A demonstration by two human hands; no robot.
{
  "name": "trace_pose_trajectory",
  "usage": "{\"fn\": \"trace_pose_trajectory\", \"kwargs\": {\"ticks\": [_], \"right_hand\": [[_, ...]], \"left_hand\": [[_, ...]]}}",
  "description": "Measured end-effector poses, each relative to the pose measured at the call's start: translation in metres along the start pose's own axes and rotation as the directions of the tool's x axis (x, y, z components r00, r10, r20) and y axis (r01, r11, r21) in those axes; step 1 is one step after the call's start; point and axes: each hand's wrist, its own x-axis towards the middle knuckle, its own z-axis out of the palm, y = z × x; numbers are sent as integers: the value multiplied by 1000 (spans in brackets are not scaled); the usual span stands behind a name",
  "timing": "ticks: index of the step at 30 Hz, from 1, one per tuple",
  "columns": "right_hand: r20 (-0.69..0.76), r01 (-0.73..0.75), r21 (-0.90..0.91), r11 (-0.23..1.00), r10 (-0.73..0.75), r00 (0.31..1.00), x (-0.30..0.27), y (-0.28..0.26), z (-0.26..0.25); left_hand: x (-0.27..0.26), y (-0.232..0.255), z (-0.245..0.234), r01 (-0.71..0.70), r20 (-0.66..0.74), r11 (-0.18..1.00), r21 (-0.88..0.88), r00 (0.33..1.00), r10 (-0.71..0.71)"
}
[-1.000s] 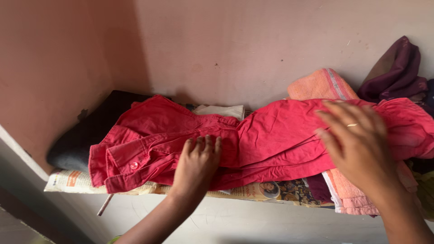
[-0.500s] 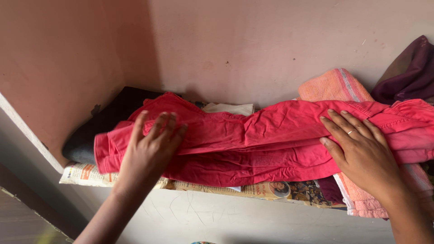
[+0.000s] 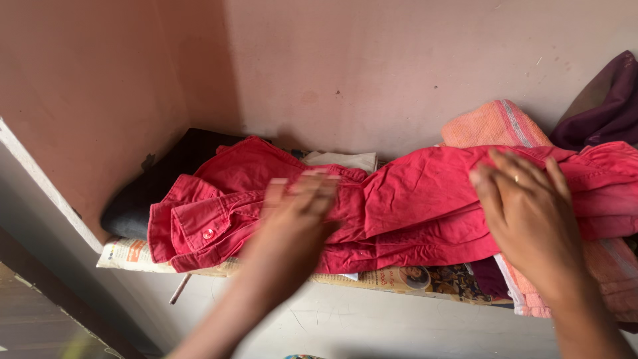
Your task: The person folds several garments on a shelf lined with newspaper. They smooth and fold a red pair of pants, then a light green cloth, a maroon cloth, a black floral cloth, a purple cloth, and a yellow shirt, stacking each folded item on the shelf.
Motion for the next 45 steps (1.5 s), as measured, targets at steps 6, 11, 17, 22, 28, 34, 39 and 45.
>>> {"fn": "trace_pose_trajectory", "kwargs": {"ticks": [6,11,17,22,28,34,39,45], "right_hand": [[36,340,169,925,-351,936,24,-58,37],[387,416,-153,896,-333,860,27,-49,82],[388,377,-274,885,-258,885,26,-2,88],[340,325,-487,811,-167,925,24,-6,77],[368,408,-516,753,-235,900,22,-8,72],[284,343,-410,845,-239,929,28,38,76],[181,178,-276,944,-131,975,28,71,79],[27,-5,-267,964,13,1000,20,81,86]], "left_hand": [[62,80,77,39,-138,996,-82,989,-50],[60,82,123,74,-128,987,-143,987,-92],[61,85,128,107,-76,984,-141,990,-118],[76,102,124,190,-107,982,-8,976,-189],[97,120,139,154,-236,965,-210,950,-203],[87,121,152,232,-129,964,-128,960,-248],[82,117,139,300,-88,951,-72,948,-305],[80,118,120,457,-28,890,-9,889,-457]]}}
